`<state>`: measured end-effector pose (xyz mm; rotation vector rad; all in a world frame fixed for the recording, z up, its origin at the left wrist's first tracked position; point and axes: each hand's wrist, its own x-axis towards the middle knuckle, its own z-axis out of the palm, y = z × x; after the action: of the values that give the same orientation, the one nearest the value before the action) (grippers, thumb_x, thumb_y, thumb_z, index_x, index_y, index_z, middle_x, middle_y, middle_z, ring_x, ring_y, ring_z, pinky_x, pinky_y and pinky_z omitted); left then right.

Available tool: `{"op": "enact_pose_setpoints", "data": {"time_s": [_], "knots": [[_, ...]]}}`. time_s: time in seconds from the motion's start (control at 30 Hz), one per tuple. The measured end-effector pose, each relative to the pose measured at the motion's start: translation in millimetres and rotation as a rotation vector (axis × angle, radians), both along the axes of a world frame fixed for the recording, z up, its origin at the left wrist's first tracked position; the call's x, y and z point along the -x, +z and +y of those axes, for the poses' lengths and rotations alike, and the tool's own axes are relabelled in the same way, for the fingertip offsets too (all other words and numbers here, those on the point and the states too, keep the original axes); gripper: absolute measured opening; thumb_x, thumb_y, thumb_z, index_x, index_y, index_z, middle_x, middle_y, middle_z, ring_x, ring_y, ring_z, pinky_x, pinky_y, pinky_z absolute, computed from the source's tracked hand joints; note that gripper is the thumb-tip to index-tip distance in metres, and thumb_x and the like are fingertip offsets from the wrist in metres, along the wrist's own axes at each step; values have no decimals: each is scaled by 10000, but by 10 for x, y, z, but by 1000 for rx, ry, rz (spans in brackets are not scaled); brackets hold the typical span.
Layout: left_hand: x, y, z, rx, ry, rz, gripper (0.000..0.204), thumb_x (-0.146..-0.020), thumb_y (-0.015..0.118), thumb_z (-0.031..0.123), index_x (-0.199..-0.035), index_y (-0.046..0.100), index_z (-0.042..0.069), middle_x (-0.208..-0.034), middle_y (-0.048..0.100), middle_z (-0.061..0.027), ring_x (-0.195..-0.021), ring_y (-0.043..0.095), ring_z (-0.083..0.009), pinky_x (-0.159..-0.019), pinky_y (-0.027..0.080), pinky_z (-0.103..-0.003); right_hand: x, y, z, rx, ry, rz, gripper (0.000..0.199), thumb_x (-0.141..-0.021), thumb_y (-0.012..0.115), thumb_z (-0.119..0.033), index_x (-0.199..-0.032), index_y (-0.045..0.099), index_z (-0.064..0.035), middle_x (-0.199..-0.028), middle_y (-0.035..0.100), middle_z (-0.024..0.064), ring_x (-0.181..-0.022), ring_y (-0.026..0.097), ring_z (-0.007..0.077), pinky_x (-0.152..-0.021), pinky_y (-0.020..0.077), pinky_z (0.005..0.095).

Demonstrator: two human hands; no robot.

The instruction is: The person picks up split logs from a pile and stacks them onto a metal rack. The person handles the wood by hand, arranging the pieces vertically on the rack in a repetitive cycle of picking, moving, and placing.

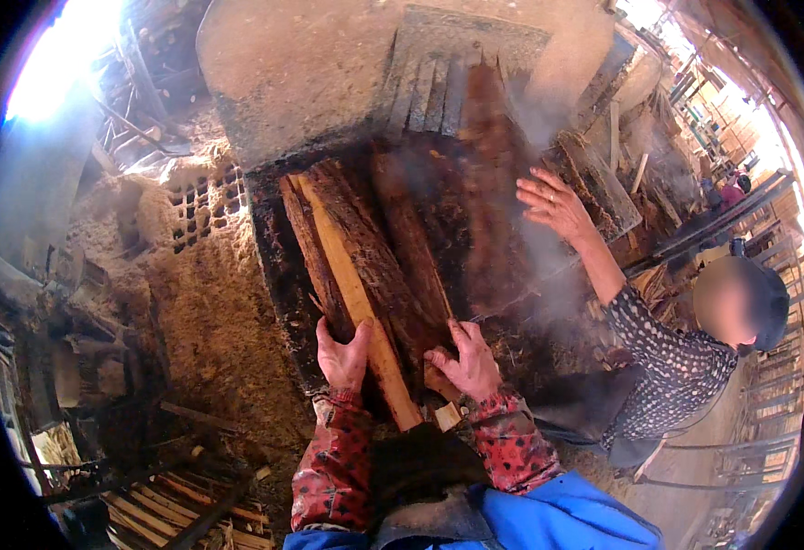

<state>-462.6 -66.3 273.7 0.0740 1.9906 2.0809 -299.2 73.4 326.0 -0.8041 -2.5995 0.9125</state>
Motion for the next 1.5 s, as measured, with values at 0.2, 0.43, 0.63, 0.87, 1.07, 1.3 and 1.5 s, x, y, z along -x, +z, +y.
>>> {"op": "enact_pose_setpoints", "data": {"time_s": [0.2, 0.43, 0.63, 0.87, 1.07, 1.3, 1.5], "knots": [[30, -222, -67, 10, 10, 39, 733, -729, 785, 257, -1271, 419, -74, -1051, 656, -122, -911, 626, -171, -828, 490, -287, -34, 58, 134, 44, 55, -45, 606, -792, 701, -352, -1212, 532, 50, -1203, 524, 219, -1114, 514, 373, -908, 455, 416], [16, -104, -19, 11, -3, 54, 732, -725, 792, 271, -1265, 429, -64, -1064, 653, -120, -942, 617, -165, -852, 478, -284, 581, -168, 1038, -290, -208, -98, 697, -807, 669, -417, -1300, 452, 26, -1190, 526, 257, -1085, 526, 400, -908, 456, 439], [51, -47, 36, 41, 2, 20, 749, -721, 801, 258, -1272, 419, -76, -1066, 648, -125, -954, 607, -157, -863, 476, -289, 1016, -625, 1444, -20, -150, -138, 897, -765, 680, -520, -1364, 347, 60, -1220, 523, 303, -1114, 535, 413, -919, 455, 454], [65, -49, -14, 8, 20, 14, 754, -717, 796, 238, -1271, 408, -97, -1081, 645, -151, -969, 615, -170, -874, 477, -290, 985, -34, 1056, -91, -187, -270, 785, -784, 667, -358, -1357, 344, 70, -1054, 624, 267, -975, 614, 390, -831, 495, 458], [23, 192, 46, 95, 6, 11, 747, -716, 793, 244, -1272, 421, -88, -1074, 653, -140, -957, 622, -179, -869, 480, -292, 579, 188, 795, -120, -185, -26, 700, -734, 677, -250, -1314, 412, 40, -996, 623, 285, -931, 603, 424, -802, 490, 464], [47, -48, 38, 81, 28, 67, 720, -714, 797, 255, -1258, 454, -68, -1062, 653, -131, -946, 620, -172, -852, 486, -299, 491, 122, 376, 56, -26, 100, 680, -758, 691, -342, -1238, 483, 92, -991, 617, 291, -930, 613, 407, -805, 494, 432], [42, -20, 43, -19, 14, -3, 679, -736, 772, 211, -1258, 440, -70, -1061, 649, -110, -927, 612, -168, -842, 486, -298, 414, 37, 610, -395, -92, 227, 651, -734, 744, -364, -1226, 524, 1, -1130, 484, 190, -1043, 472, 373, -913, 412, 461]]}}
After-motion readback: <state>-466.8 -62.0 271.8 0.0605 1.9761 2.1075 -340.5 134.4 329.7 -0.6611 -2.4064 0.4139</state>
